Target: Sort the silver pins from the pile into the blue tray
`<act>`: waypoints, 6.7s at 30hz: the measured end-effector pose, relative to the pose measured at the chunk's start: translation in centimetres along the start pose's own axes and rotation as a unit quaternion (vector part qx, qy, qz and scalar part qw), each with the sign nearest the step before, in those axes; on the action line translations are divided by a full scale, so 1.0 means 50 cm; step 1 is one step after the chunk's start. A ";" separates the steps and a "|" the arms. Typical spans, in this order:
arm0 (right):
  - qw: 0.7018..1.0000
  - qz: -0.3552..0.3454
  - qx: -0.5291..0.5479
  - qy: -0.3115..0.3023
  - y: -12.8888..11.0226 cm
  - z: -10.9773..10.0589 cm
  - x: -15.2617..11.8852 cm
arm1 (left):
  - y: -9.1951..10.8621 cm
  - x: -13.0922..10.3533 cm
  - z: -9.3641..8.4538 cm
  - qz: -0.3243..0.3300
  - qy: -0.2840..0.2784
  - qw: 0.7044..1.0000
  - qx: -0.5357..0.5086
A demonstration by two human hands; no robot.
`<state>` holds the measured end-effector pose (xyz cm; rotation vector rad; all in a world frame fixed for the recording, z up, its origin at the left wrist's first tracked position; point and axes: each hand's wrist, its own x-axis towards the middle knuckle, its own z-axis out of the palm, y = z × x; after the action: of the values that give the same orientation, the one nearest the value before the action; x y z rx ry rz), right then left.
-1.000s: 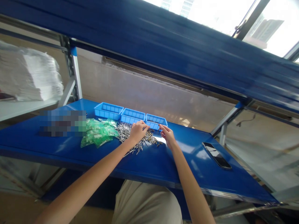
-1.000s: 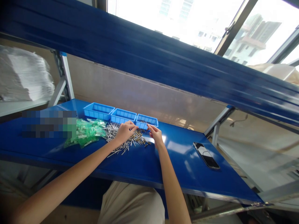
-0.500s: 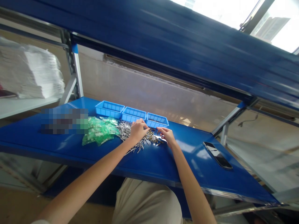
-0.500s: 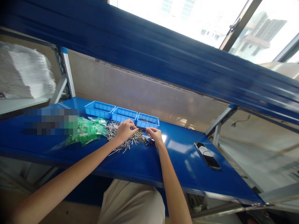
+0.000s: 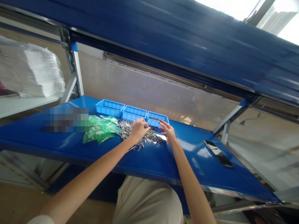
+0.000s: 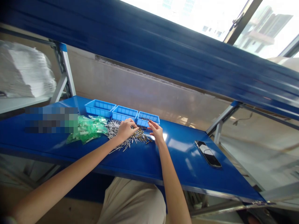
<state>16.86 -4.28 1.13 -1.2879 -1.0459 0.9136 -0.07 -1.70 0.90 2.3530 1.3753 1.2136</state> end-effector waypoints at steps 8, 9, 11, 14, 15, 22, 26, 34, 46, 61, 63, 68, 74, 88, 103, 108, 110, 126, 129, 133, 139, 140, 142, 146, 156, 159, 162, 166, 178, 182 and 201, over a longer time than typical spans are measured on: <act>0.968 -0.040 -0.211 0.131 0.019 -0.024 0.009 | 0.018 -0.013 0.008 0.153 -0.104 0.978 -0.095; 0.955 -0.049 -0.257 0.143 0.019 -0.028 0.008 | 0.021 -0.016 0.010 0.165 -0.116 0.975 -0.092; 0.926 -0.054 -0.341 0.155 0.017 -0.033 0.003 | 0.024 -0.023 0.011 0.186 -0.144 0.969 -0.082; 0.903 -0.043 -0.405 0.140 0.014 -0.036 -0.005 | 0.024 -0.030 0.011 0.220 -0.198 0.952 -0.079; 0.901 -0.041 -0.411 0.134 0.015 -0.036 -0.006 | 0.023 -0.031 0.011 0.230 -0.218 0.945 -0.084; 0.910 -0.016 -0.410 0.067 0.029 -0.038 0.001 | 0.021 -0.032 0.018 0.228 -0.252 0.937 -0.084; 0.916 0.005 -0.398 0.054 0.023 -0.037 0.000 | 0.025 -0.028 0.016 0.200 -0.226 0.953 -0.031; 0.948 0.088 -0.267 -0.153 -0.010 -0.053 -0.015 | 0.021 -0.025 0.023 0.156 -0.162 0.974 -0.016; 0.942 0.042 -0.221 -0.251 -0.005 -0.064 -0.024 | 0.014 -0.007 0.019 0.028 0.015 0.989 -0.145; 0.944 -0.144 -0.275 -0.112 0.039 -0.032 -0.007 | 0.011 -0.002 0.011 -0.012 0.042 0.992 -0.116; 0.944 -0.147 -0.275 -0.111 0.036 -0.029 -0.010 | 0.011 -0.002 0.012 -0.009 0.037 0.992 -0.120; 0.959 -0.141 -0.234 -0.071 0.033 -0.018 -0.010 | 0.012 -0.002 0.011 -0.010 0.016 0.991 -0.129; 0.977 -0.116 -0.174 -0.047 0.020 -0.012 -0.017 | 0.012 -0.008 0.014 0.021 -0.060 0.994 -0.092; 0.987 -0.085 -0.132 -0.030 0.019 -0.013 -0.015 | 0.009 -0.008 0.030 0.031 -0.058 0.992 -0.107; 0.990 -0.069 -0.106 -0.061 0.017 -0.013 -0.016 | 0.022 -0.014 0.023 0.011 -0.041 0.991 -0.130; 0.997 -0.064 -0.047 0.022 0.022 -0.012 -0.001 | 0.025 0.016 0.020 0.048 -0.085 0.992 -0.085; 0.996 -0.069 -0.043 0.038 0.020 -0.013 0.001 | 0.024 0.039 0.013 0.057 -0.075 0.992 -0.081; 0.994 -0.101 -0.049 0.011 0.005 -0.004 0.028 | 0.015 0.018 -0.016 0.104 -0.141 0.983 0.060; 0.980 -0.120 -0.157 0.032 0.021 -0.010 0.026 | 0.024 0.008 -0.018 0.108 -0.154 0.980 0.057; 0.918 -0.182 -0.353 0.021 0.036 -0.013 0.009 | 0.016 0.007 -0.011 0.097 -0.134 0.985 0.047; 0.899 -0.158 -0.400 -0.083 0.033 -0.023 -0.004 | 0.000 0.011 -0.001 0.113 -0.123 0.986 0.028; 0.905 -0.150 -0.387 -0.094 0.033 -0.027 -0.003 | 0.000 0.011 -0.001 0.118 -0.126 0.985 0.027; 0.915 -0.136 -0.364 -0.109 0.034 -0.035 0.000 | 0.000 0.010 -0.001 0.129 -0.131 0.983 0.024; 0.919 -0.138 -0.346 -0.132 0.042 -0.046 0.005 | 0.001 0.010 -0.001 0.129 -0.136 0.982 0.026; 0.888 -0.191 -0.406 -0.102 0.036 -0.030 0.000 | 0.007 0.009 -0.006 0.106 -0.117 0.987 0.021; 0.876 -0.206 -0.427 -0.092 0.024 -0.022 -0.011 | 0.006 0.008 -0.003 0.111 -0.119 0.987 0.019; 0.865 -0.219 -0.446 -0.068 0.016 -0.018 -0.017 | 0.004 0.007 0.003 0.115 -0.118 0.986 0.017; 0.865 -0.217 -0.451 -0.038 0.016 -0.017 -0.015 | 0.004 0.006 0.005 0.120 -0.115 0.986 0.019; 0.905 -0.212 -0.368 0.017 0.032 -0.011 -0.007 | -0.002 0.003 0.001 0.125 -0.149 0.980 0.035; 0.945 -0.189 -0.267 0.004 0.032 -0.003 -0.006 | -0.008 0.005 0.002 0.123 -0.149 0.981 0.017; 0.991 -0.101 -0.048 -0.068 0.007 0.011 -0.015 | -0.004 0.019 0.002 0.024 -0.064 0.981 -0.183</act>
<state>16.13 -4.78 0.71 -1.1861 -1.3157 0.8139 0.10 -0.83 1.27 2.1697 0.9650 1.1857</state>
